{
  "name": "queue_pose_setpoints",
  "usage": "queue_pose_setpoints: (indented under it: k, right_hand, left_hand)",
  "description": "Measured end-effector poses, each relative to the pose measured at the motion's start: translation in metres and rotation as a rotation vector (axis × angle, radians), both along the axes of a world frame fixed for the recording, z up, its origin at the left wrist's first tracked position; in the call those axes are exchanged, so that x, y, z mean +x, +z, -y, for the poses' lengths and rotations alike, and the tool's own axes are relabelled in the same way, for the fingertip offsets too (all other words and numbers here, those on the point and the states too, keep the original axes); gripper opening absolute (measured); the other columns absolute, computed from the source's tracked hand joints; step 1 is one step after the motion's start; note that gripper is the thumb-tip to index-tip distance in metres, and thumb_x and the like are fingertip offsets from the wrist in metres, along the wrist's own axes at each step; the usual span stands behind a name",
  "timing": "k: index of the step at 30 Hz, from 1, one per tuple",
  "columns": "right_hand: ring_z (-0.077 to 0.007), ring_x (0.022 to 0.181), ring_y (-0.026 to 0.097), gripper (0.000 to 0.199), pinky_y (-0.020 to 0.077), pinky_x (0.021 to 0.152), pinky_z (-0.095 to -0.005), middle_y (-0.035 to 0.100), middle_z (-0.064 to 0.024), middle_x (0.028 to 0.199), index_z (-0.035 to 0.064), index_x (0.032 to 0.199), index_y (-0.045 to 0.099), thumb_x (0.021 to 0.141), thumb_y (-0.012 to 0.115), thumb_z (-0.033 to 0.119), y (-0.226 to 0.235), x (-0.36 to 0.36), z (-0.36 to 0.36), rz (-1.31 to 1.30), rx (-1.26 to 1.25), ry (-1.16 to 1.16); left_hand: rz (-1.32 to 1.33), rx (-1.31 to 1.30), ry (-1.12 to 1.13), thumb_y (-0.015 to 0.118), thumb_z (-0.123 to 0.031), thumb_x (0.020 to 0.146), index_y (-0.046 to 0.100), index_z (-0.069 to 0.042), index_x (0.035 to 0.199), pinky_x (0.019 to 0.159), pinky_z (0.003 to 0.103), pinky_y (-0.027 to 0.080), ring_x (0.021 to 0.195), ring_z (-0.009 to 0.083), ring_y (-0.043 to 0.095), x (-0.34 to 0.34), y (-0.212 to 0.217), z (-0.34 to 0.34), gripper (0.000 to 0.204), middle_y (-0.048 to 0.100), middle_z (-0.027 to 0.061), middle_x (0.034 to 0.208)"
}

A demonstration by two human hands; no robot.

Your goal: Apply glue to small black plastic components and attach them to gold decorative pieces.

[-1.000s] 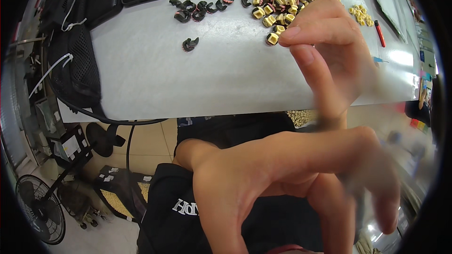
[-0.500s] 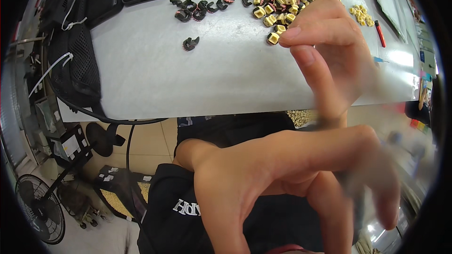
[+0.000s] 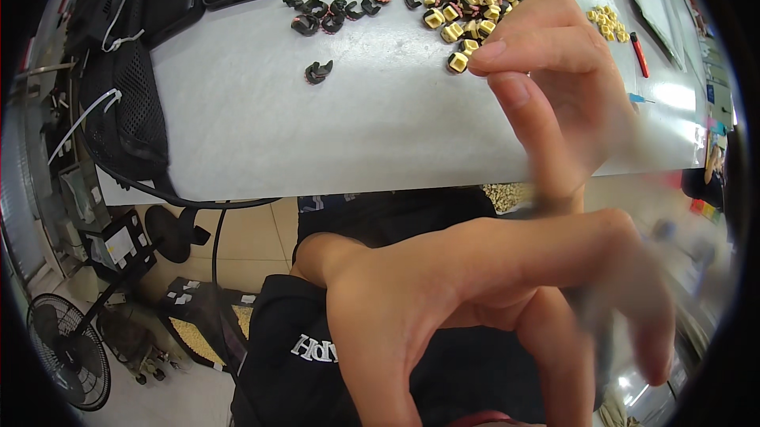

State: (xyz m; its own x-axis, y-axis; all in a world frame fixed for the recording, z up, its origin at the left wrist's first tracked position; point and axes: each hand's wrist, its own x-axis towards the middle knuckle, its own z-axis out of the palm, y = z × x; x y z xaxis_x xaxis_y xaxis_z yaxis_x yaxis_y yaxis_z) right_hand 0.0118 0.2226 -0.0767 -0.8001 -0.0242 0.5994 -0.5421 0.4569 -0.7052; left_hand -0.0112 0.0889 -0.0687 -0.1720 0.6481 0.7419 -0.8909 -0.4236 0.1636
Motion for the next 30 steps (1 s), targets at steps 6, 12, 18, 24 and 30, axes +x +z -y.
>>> queue_pose_setpoints:
  k: [6, 12, 18, 24, 30]
  right_hand:
    - [-0.0166, 0.073, 0.05, 0.012, 0.0398, 0.063, -0.025, 0.056, -0.0115, 0.081, -0.0015, 0.089, 0.058, 0.078, 0.056, -0.002, 0.002, 0.0, -0.001, -0.01, 0.013, -0.008]
    - [-0.0165, 0.073, 0.05, 0.012, 0.0399, 0.064, -0.025, 0.056, -0.0113, 0.081, -0.0009, 0.089, 0.059, 0.077, 0.056, -0.002, 0.002, 0.0, -0.001, -0.003, 0.014, 0.008]
    - [-0.0164, 0.074, 0.05, 0.013, 0.04, 0.066, -0.0251, 0.056, -0.0108, 0.082, 0.0, 0.09, 0.058, 0.077, 0.056, -0.002, 0.0, 0.001, 0.0, 0.048, -0.005, 0.012]
    - [-0.0164, 0.075, 0.05, 0.013, 0.0396, 0.066, -0.0252, 0.055, -0.0106, 0.083, 0.0003, 0.09, 0.058, 0.078, 0.056, -0.002, 0.002, 0.002, 0.001, 0.062, -0.001, 0.013]
    - [-0.0162, 0.074, 0.049, 0.012, 0.0391, 0.064, -0.0252, 0.055, -0.0103, 0.083, 0.0005, 0.09, 0.058, 0.078, 0.056, -0.001, 0.001, 0.001, -0.004, 0.035, 0.021, 0.042]
  left_hand:
    - [-0.009, 0.002, -0.011, 0.075, -0.007, 0.068, 0.035, 0.005, 0.101, 0.08, 0.027, 0.044, 0.083, 0.0265, 0.063, -0.003, 0.003, 0.003, 0.053, 0.063, 0.0203, 0.081]
    - [-0.019, 0.003, -0.008, 0.075, -0.007, 0.068, 0.034, 0.004, 0.101, 0.081, 0.027, 0.044, 0.083, 0.0268, 0.064, -0.002, 0.004, 0.006, 0.053, 0.063, 0.0205, 0.081]
    - [-0.028, 0.008, -0.007, 0.075, -0.006, 0.068, 0.034, 0.004, 0.101, 0.081, 0.027, 0.044, 0.083, 0.0271, 0.064, -0.002, 0.004, 0.004, 0.053, 0.063, 0.0208, 0.08]
    - [-0.031, 0.012, -0.006, 0.075, -0.006, 0.068, 0.034, 0.004, 0.101, 0.081, 0.027, 0.044, 0.083, 0.0274, 0.064, -0.003, 0.003, 0.002, 0.053, 0.064, 0.0211, 0.08]
    - [-0.033, 0.013, 0.004, 0.075, -0.006, 0.069, 0.033, 0.004, 0.101, 0.081, 0.027, 0.044, 0.083, 0.0277, 0.064, -0.006, 0.003, 0.009, 0.053, 0.064, 0.0213, 0.08]
